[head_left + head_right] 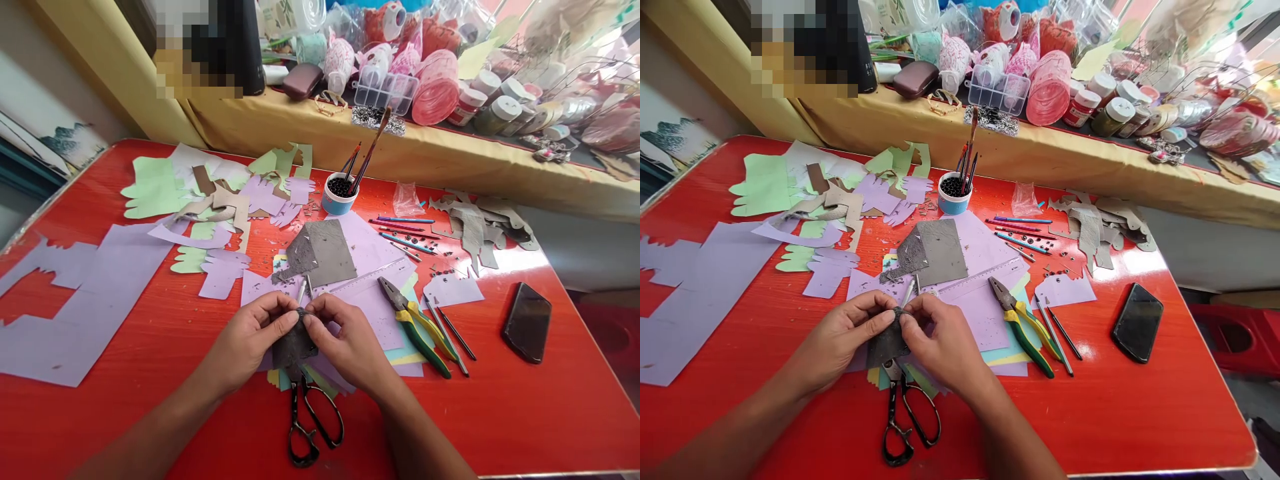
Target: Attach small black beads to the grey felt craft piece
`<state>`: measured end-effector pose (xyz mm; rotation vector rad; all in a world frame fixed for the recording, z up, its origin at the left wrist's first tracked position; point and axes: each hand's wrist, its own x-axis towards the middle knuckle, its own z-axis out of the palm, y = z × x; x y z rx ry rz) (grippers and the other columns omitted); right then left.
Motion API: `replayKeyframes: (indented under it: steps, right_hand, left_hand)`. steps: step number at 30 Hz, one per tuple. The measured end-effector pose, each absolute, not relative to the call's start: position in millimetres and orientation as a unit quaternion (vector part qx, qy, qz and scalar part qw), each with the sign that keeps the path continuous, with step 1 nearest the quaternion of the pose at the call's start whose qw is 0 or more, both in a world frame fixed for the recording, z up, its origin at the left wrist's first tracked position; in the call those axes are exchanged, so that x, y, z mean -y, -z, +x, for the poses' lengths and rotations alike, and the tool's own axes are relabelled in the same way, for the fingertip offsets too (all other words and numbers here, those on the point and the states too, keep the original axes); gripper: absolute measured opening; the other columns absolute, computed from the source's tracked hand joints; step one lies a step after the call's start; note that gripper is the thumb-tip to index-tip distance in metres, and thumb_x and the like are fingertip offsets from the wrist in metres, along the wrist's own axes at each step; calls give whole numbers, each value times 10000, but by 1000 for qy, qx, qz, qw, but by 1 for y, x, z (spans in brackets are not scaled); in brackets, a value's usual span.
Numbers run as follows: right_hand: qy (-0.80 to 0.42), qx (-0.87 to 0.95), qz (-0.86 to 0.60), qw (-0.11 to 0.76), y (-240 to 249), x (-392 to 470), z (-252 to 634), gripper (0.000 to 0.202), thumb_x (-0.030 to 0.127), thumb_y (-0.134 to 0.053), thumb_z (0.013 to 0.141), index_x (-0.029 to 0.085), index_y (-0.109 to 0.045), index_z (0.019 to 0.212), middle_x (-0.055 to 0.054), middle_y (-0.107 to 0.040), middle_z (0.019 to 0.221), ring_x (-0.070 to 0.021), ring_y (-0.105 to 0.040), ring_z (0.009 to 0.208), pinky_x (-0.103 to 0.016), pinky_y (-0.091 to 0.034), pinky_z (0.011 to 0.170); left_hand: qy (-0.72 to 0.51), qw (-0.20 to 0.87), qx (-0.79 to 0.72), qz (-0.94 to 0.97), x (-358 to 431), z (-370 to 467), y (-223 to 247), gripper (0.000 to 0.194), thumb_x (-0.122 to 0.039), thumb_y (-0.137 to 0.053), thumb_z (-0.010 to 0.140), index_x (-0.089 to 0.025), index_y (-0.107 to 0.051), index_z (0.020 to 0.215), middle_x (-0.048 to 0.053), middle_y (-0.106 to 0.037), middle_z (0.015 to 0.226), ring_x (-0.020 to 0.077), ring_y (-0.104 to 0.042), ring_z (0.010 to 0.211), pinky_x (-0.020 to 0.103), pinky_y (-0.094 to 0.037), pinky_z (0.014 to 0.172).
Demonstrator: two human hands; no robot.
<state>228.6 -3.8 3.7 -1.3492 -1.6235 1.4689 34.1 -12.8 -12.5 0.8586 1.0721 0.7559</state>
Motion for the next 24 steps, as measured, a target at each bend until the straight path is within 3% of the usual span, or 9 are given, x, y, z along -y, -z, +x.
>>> replayKeyframes:
  steps: [12, 24]
  right_hand:
    - [-560, 592, -484, 318, -8, 5, 229, 153, 304, -612, 954, 198, -646, 848, 4, -628, 762, -160, -549, 721, -266, -443, 680]
    - [-502, 636, -503, 302, -7, 6, 231, 98, 193, -599, 892, 215, -656, 816, 20, -645, 730, -156, -585, 690, -256, -457, 676]
  left_hand:
    - [-346, 760, -462, 301, 12, 35, 17, 372, -519, -837, 843, -189, -695, 936, 17, -640, 840, 158, -585, 744, 248, -498, 666]
    - [-290, 627, -511, 512, 4, 23, 2, 264, -458, -703, 943, -234, -781, 1060, 42, -768, 981, 225, -695, 916, 295, -553, 807]
